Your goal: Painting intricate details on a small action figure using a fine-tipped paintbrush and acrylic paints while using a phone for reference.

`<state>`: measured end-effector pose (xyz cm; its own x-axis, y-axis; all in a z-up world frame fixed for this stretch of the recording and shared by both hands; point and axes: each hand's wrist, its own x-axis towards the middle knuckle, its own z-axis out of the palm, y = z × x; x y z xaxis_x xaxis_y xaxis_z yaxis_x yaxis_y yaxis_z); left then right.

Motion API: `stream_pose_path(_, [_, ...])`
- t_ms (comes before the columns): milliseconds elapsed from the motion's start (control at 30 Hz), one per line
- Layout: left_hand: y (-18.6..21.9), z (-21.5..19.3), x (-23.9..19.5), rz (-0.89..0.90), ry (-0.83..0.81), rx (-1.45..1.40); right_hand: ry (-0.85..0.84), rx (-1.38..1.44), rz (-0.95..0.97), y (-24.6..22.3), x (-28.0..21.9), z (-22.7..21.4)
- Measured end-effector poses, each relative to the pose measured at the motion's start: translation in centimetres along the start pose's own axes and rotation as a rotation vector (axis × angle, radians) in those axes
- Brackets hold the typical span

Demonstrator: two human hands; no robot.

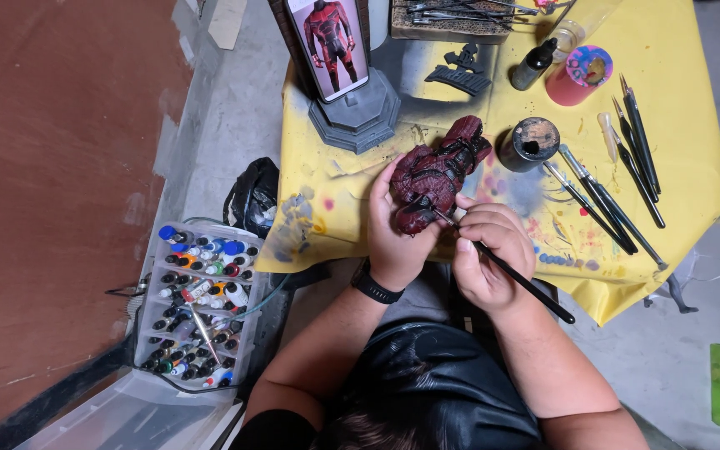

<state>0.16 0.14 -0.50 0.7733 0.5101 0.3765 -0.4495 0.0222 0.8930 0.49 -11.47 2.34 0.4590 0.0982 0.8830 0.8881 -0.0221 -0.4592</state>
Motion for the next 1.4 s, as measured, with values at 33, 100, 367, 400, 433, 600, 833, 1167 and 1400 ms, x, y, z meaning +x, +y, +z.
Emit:
stream_pose_path(33, [0.0, -0.2, 0.0, 0.001, -0.002, 0.001, 0.002, 0.0, -0.001, 0.0, 0.1, 0.0])
stream_pose_path(100, [0.1, -0.4, 0.0, -0.05, -0.023, -0.054, 0.011, 0.03, 0.009, -0.1, 0.3, -0.1])
stream_pose_path(367, [-0.4, -1.8, -0.2, -0.326, -0.063, -0.138, 0.045, 0.043, 0.027, 0.2, 0.3, 0.1])
stream_pose_path(400, [-0.3, -1.8, -0.2, -0.379, -0.063, -0.143, 0.041, 0.026, 0.029, 0.2, 0.3, 0.1])
stream_pose_path(433, [0.0, -1.8, 0.0, -0.38, -0.067, -0.142, 0.044, 0.023, 0.03, 0.0, 0.5, 0.2])
stream_pose_path(600, [0.7, -1.8, 0.6, -0.511, -0.062, -0.17, 0.051, 0.014, 0.034, -0.2, 0.6, 0.2])
stream_pose_path(833, [-0.8, -2.7, 0.4, -0.445, -0.15, -0.253, 0.052, 0.007, 0.021, 0.0, 0.6, 0.2])
stream_pose_path(1167, [-1.8, -2.8, 0.5, -0.42, -0.192, -0.307, 0.093, 0.053, 0.051, 0.7, -0.1, 0.5])
stream_pose_path(1400, [-0.6, -2.4, 1.1, -0.419, -0.191, -0.174, 0.108, 0.141, 0.084, 1.8, -0.5, 0.0])
